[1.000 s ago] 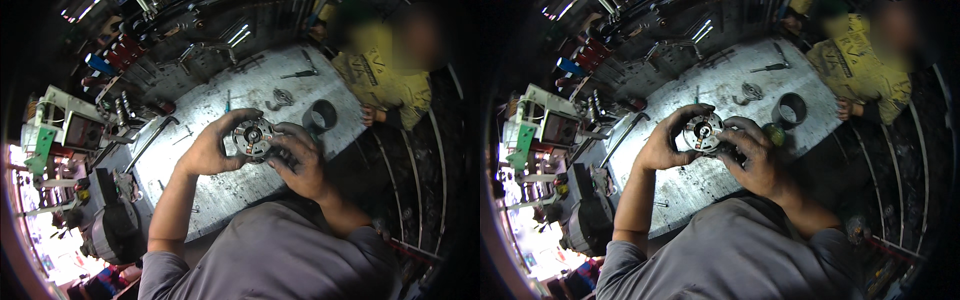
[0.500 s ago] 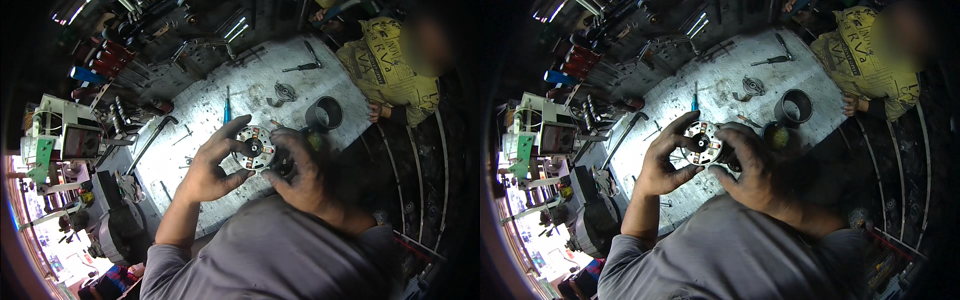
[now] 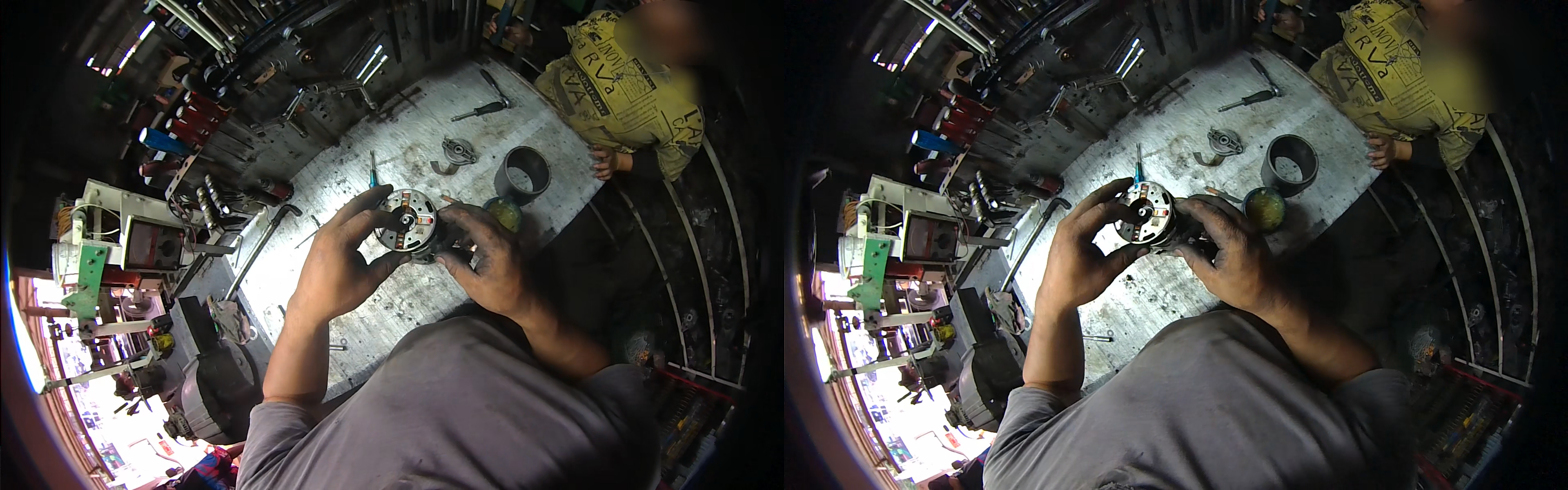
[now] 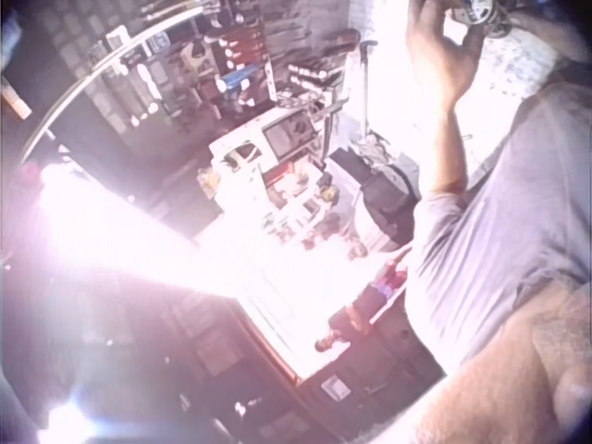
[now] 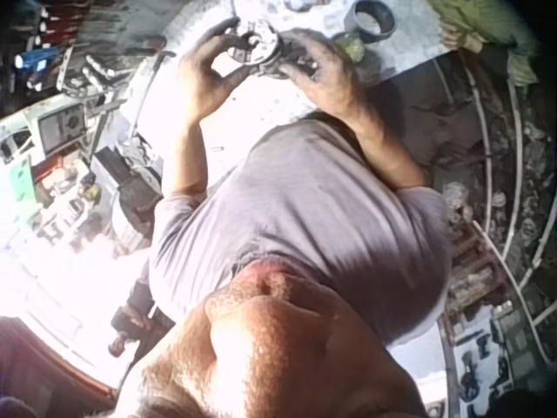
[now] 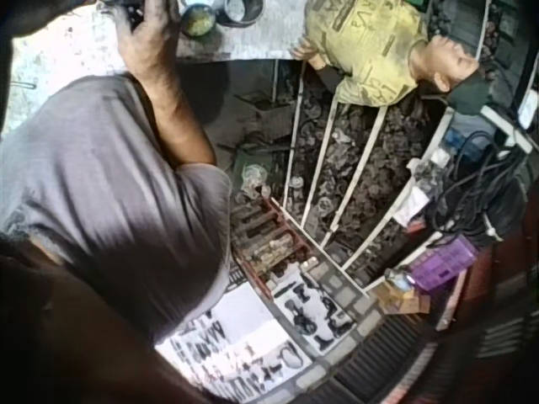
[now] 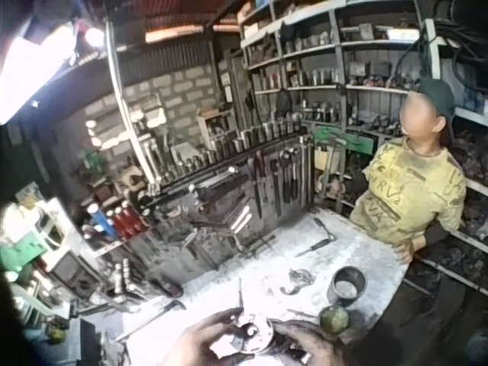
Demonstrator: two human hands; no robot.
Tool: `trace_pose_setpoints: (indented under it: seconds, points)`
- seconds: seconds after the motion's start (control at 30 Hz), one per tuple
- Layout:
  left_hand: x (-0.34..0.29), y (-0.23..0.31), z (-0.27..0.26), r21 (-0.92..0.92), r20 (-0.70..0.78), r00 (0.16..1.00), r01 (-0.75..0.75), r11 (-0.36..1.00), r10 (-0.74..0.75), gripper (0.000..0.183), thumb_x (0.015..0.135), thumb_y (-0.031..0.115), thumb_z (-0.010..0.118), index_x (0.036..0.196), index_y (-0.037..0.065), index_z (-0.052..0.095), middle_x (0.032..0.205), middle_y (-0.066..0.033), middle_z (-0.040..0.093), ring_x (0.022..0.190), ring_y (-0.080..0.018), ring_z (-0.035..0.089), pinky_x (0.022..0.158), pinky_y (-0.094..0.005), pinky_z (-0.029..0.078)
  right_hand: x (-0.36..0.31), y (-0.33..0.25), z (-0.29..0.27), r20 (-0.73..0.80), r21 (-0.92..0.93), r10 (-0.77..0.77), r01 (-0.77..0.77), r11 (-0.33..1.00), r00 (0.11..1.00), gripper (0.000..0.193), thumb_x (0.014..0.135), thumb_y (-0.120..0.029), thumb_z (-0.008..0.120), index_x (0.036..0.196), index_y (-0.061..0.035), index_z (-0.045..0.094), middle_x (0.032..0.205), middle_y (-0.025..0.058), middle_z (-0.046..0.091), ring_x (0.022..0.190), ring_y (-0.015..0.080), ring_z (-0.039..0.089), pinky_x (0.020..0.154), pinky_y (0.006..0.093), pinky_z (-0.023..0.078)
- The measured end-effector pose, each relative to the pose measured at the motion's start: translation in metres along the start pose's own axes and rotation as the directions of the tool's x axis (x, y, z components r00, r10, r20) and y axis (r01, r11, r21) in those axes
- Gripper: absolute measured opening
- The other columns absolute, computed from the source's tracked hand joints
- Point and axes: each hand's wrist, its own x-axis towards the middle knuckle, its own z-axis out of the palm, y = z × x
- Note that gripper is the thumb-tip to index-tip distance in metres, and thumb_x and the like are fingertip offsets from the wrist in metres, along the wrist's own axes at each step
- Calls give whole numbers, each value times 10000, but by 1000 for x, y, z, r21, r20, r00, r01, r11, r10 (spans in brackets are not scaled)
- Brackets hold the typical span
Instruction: The person assembles a small cylindrical electrical component on a cluttered workbench. They repeatedly insert and remove a circular rotor-like part, apply lubricant from a small container, and reattach the housing. The person handles the component with both hands, occasionally rotating it to access different sides.
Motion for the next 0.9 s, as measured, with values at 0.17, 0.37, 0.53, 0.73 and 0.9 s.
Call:
trace_pose_setpoints:
  seconds: [0.17, 0.37, 0.53, 0.73, 0.9]
  points:
    - [0, 5, 2, -50, -2, 998, 64, 997, -64, 455, 752, 13, 948, 1158, 21, 743, 1529, -179, 616, 1245, -275, 734, 1034, -391, 605, -3, 6, 0, -33, -82, -116, 113, 990, 993, 553, 869, -65, 863, 1366, 15, 635, 1297, 220, 689, 1204, 384, 694, 1041, 452, 564]
    - [1, 3, -1, -40, 29, 998, 64, 997, -62, 452, 758, 25, 954, 1160, 16, 746, 1524, -174, 623, 1251, -276, 731, 1038, -395, 611, -5, 6, -2, -20, -68, -91, 89, 994, 996, 513, 886, -68, 845, 1349, 17, 642, 1293, 216, 689, 1193, 379, 700, 1025, 442, 574]
    - [3, -3, -2, -44, 40, 999, 1, 999, 1, 462, 760, 45, 963, 1168, 16, 745, 1514, -173, 631, 1264, -282, 722, 1053, -403, 607, -4, 5, -3, -12, -68, -96, 95, 993, 995, 489, 896, -78, 843, 1329, 29, 644, 1290, 214, 689, 1188, 372, 705, 1013, 439, 583]
    - [-1, -8, 0, -111, 29, 999, 17, 994, -14, 472, 768, 86, 951, 1192, 29, 752, 1517, -188, 628, 1315, -337, 691, 1089, -439, 581, -5, 3, -5, -18, -41, -104, 103, 994, 994, 455, 910, -42, 823, 1328, 20, 654, 1280, 199, 693, 1153, 345, 723, 966, 415, 606]
    - [-5, -16, 3, -124, -12, 998, -57, 991, 56, 459, 805, 166, 954, 1189, 22, 748, 1528, -199, 619, 1299, -320, 699, 1092, -441, 577, -13, 11, -8, -41, 186, 26, -18, 982, 999, 465, 906, 43, 797, 1348, 1, 658, 1295, 177, 698, 1064, 249, 753, 820, 340, 640]
